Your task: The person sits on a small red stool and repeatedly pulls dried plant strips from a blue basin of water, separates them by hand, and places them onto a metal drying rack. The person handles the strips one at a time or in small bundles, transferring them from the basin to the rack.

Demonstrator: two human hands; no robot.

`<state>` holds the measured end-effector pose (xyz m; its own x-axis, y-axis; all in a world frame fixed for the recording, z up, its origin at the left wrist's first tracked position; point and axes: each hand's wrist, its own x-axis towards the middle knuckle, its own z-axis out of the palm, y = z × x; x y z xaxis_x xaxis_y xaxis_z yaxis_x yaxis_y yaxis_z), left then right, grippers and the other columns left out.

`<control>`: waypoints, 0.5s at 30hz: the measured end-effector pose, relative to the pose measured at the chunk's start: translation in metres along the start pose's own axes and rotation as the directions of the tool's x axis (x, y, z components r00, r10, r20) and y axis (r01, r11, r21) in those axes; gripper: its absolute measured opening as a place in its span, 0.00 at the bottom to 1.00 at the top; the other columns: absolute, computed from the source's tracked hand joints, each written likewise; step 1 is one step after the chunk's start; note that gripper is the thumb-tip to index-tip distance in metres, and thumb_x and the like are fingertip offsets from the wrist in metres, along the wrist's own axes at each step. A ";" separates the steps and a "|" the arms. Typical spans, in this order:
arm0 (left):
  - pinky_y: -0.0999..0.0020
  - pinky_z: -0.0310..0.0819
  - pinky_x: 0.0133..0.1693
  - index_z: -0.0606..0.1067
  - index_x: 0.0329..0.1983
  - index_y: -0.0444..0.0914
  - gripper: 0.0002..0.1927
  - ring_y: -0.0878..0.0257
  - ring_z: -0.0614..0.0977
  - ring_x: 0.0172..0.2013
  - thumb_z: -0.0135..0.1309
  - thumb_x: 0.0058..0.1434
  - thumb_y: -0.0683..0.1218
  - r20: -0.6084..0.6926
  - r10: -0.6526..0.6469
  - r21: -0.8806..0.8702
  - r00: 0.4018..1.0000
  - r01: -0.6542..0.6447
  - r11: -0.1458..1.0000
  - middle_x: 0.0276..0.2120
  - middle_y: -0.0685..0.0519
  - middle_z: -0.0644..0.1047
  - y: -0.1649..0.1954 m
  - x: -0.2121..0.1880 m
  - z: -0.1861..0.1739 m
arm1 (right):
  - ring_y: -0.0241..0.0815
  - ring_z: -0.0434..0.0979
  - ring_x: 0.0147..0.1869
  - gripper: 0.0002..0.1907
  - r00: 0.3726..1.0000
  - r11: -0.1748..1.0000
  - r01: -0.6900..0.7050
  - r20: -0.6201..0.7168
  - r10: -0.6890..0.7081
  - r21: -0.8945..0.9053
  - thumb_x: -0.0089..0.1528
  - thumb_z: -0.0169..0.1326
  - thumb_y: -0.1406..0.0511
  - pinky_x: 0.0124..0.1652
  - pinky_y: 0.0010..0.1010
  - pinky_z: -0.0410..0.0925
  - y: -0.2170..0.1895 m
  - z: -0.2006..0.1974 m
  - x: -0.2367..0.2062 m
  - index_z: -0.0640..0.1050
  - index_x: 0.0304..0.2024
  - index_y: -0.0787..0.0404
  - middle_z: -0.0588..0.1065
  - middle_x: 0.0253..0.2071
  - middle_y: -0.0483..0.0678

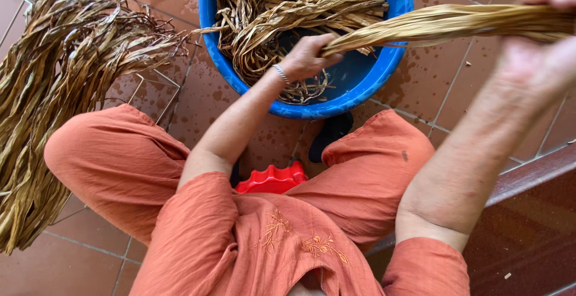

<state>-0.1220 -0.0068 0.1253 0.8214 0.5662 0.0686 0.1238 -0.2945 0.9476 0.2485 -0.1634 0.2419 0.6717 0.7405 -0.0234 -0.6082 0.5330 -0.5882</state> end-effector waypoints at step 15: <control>0.62 0.76 0.31 0.68 0.54 0.37 0.12 0.59 0.78 0.27 0.42 0.74 0.48 -0.371 -0.347 0.165 0.862 0.428 0.888 0.29 0.52 0.76 -0.066 0.026 -0.049 | 0.37 0.76 0.37 0.15 0.894 0.171 0.400 0.342 -0.290 -0.901 0.78 0.51 0.58 0.39 0.34 0.72 0.183 0.031 0.023 0.77 0.41 0.61 0.75 0.35 0.43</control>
<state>-0.1359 0.0649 0.0795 0.4583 0.8754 -0.1538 0.5537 -0.1458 0.8199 0.1399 -0.0364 0.1586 0.6323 0.6472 0.4259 0.5457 0.0181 -0.8378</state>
